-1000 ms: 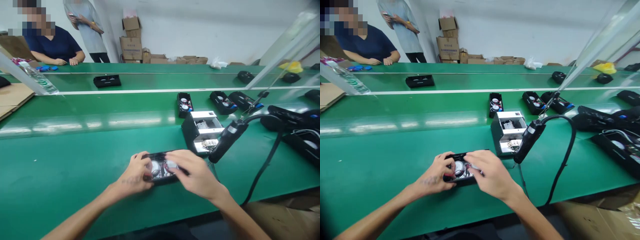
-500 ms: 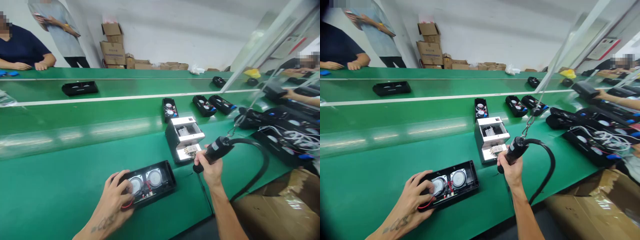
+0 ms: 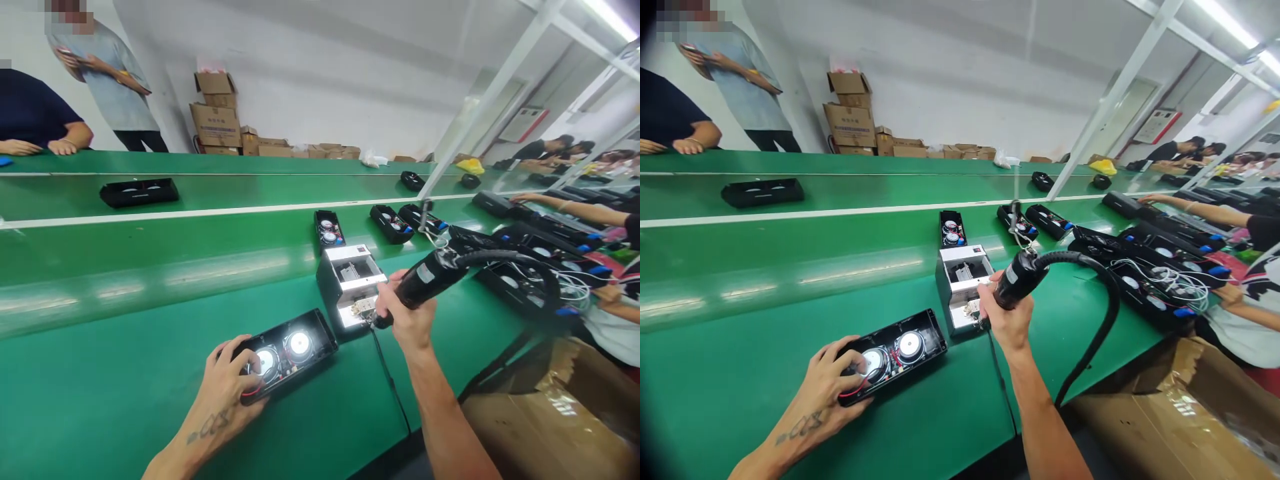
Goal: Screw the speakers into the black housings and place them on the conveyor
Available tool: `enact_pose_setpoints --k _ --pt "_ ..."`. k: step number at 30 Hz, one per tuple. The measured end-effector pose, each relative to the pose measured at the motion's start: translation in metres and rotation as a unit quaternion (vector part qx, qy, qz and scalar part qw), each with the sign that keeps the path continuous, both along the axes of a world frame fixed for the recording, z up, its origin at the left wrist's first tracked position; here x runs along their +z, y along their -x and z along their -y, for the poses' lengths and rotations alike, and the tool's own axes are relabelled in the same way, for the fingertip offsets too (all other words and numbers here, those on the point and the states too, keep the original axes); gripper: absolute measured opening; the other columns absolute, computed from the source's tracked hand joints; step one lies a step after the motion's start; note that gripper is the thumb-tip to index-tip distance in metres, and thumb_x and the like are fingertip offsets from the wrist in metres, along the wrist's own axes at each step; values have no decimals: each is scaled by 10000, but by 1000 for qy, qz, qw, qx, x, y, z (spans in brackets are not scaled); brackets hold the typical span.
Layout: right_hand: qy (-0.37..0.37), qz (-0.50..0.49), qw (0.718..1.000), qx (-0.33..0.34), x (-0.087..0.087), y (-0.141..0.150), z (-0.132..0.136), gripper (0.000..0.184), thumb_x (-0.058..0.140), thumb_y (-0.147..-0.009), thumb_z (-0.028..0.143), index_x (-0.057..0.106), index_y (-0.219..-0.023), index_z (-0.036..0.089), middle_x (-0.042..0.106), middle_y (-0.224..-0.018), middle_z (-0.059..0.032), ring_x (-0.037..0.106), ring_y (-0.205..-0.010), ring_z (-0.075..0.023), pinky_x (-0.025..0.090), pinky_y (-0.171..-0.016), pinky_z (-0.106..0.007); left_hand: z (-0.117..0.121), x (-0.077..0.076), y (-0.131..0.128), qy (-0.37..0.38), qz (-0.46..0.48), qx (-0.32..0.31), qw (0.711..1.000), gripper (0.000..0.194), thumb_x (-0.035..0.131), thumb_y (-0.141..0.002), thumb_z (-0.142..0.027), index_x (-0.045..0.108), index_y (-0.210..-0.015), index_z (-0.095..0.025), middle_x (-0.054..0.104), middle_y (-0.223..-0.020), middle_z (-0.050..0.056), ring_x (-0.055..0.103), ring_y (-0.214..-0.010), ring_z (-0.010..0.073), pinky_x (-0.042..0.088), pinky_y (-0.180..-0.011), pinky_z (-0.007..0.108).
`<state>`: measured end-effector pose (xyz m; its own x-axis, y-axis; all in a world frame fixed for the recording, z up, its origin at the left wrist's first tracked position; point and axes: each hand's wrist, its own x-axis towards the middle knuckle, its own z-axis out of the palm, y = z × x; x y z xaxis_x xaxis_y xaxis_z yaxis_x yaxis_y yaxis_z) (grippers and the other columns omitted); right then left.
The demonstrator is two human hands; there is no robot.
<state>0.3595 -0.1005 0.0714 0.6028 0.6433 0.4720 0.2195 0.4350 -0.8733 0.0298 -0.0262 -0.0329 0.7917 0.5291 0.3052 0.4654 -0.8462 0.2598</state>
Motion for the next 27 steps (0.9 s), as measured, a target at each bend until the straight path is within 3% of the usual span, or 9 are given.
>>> enact_pose_setpoints --k 5,10,17,27 --pt "-47 -100 987 114 1 50 18 274 693 -954 278 524 -1169 290 474 -561 122 414 -390 -103 379 -412 -256 6 3 -3 24 4 7 1000 65 764 -747 -223 746 -728 -283 697 -946 32 525 -1339 399 386 -1059 600" --pt "-46 -97 977 186 -11 89 9 229 657 -979 267 532 -1168 302 490 -593 109 445 -401 -103 401 -413 -246 13 5 -7 43 30 43 998 111 785 -702 -180 735 -708 -279 699 -932 21 526 -1345 401 364 -1083 626" --pt "-36 -91 976 192 -22 97 -2 233 669 -976 254 555 -1178 282 499 -607 109 457 -413 -89 405 -424 -226 16 9 -10 60 41 48 996 110 768 -702 -169 722 -688 -268 694 -921 13 531 -1341 400 367 -1083 635" --pt "-19 -64 981 184 -32 101 2 213 669 -984 237 557 -1160 281 511 -623 105 471 -443 -94 421 -455 -243 12 3 -7 69 31 31 997 89 755 -725 -197 719 -713 -278 685 -931 6 522 -1349 405 343 -1083 650"
